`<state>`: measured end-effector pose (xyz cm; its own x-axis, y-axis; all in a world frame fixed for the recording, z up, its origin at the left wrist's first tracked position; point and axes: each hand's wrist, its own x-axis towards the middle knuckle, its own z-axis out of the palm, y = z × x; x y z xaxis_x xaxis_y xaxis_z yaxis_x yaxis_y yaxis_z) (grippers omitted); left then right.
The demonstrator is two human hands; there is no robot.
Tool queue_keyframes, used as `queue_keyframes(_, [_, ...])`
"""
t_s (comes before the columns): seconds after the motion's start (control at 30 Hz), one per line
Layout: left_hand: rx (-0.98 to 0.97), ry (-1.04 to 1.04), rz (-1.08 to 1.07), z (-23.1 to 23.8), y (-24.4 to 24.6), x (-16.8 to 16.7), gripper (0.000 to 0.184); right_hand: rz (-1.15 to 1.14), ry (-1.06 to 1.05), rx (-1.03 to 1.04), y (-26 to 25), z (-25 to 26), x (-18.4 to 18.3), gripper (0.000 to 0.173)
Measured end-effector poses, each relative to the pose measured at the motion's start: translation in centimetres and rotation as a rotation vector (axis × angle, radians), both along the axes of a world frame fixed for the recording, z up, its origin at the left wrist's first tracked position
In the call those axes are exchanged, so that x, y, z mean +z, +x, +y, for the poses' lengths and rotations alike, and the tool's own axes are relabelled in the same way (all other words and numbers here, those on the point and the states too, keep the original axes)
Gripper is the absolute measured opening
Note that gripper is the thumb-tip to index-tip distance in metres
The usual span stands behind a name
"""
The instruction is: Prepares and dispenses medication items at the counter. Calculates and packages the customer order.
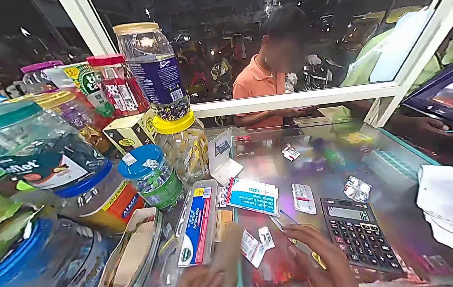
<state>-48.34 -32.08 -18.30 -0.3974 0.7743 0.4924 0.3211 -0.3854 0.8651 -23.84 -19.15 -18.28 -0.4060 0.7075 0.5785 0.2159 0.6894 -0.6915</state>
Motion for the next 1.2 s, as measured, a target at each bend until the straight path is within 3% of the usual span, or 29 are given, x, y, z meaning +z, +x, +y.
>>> queue_keyframes(0.07, [-0.169, -0.089, -0.106, 2.1, 3.2, -1.0, 0.022, 0.025, -0.262, 0.145, -0.6, -0.9, -0.3, 0.052])
queue_keyframes(0.1, [-0.235, -0.112, -0.123, 2.7, 4.1, -1.3, 0.023, 0.057, -0.358, 0.18, -0.7, -1.0, -0.6, 0.056])
queue_keyframes(0.17, [-0.301, -0.122, -0.089, 3.5, 4.7, -1.7, 0.023, 0.173, -0.431, 0.119, -0.6, -1.5, -1.2, 0.034])
queue_keyframes(0.2, [-0.3, -0.12, -0.06, 3.8, 4.8, -1.8, 0.022, 0.205, -0.401, 0.046, -0.5, -1.7, -1.4, 0.019])
queue_keyframes(0.27, [-0.292, -0.123, -0.045, 4.0, 4.6, -2.4, 0.019, 0.219, -0.278, -0.062, -0.4, -2.1, -1.8, 0.007])
queue_keyframes(0.47, [-0.271, -0.132, -0.105, 3.9, 5.5, -3.2, 0.018, 0.151, 0.003, -0.204, -0.5, -3.4, -1.9, 0.014])
queue_keyframes(0.8, [-0.137, 0.039, 0.163, 3.2, 5.5, -4.7, 0.014, 0.077, 0.226, -0.327, -0.7, -4.2, -3.0, 0.005])
queue_keyframes(1.07, [-0.279, -0.114, -0.281, 2.5, 5.4, -4.3, 0.017, -0.026, 0.497, -0.333, -0.2, -4.9, -4.3, 0.004])
queue_keyframes(1.2, [-0.271, -0.173, -0.378, 2.5, 5.0, -4.0, 0.018, 0.147, 0.193, -0.238, -0.4, -5.0, -3.9, 0.004])
